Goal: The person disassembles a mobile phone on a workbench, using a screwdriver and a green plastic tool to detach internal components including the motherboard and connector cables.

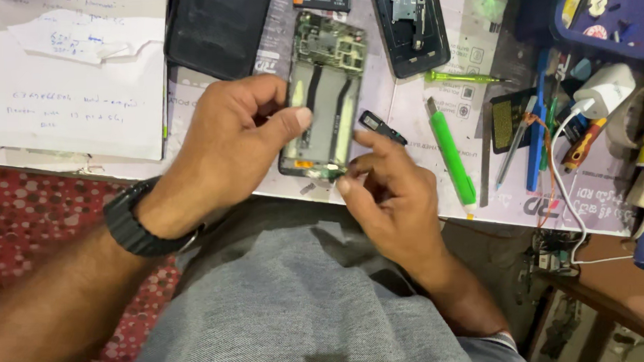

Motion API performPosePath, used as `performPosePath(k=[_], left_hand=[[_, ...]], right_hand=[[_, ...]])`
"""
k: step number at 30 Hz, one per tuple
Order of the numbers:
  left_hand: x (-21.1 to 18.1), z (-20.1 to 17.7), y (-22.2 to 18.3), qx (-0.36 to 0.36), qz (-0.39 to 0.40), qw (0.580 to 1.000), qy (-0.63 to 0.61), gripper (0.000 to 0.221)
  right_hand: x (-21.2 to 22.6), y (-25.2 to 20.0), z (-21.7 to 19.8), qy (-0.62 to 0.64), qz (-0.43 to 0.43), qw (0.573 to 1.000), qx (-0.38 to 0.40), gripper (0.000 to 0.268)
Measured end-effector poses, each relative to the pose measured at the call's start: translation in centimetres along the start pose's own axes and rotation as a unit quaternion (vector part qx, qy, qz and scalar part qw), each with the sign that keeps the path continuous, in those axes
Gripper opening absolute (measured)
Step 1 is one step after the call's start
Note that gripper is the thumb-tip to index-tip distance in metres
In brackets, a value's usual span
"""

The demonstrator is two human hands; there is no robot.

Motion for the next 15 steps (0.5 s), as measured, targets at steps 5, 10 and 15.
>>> performPosePath(k=[5,10,15], left_hand=[[0.2,0.6,-0.2,0.009,0.043,0.994,-0.102,0.015],[1.6,0.7,-0.3,0.049,0.105,0.975,-0.191,0.025],[3.0,0.6,-0.4,0.047,0.076,0.979,-0.181,0.029]], right_hand=[[-1.3,0.6,-0.6,0.332,0.08,0.935,0.09,0.036],[-2.1,1.3,-0.7,0.359,0.055,0.929,0.074,0.034],[-2.2,1.9,0.0,0.355,0.07,0.927,0.097,0.037]])
Point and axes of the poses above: each hand's wrist, its own y-axis towards the middle knuckle, its own z-axis out of the palm, x = y × z, the point moved 3 cm from there along y, towards the middle knuckle, and after that the axes turned 13 degrees about y, right-handed, at the moved point
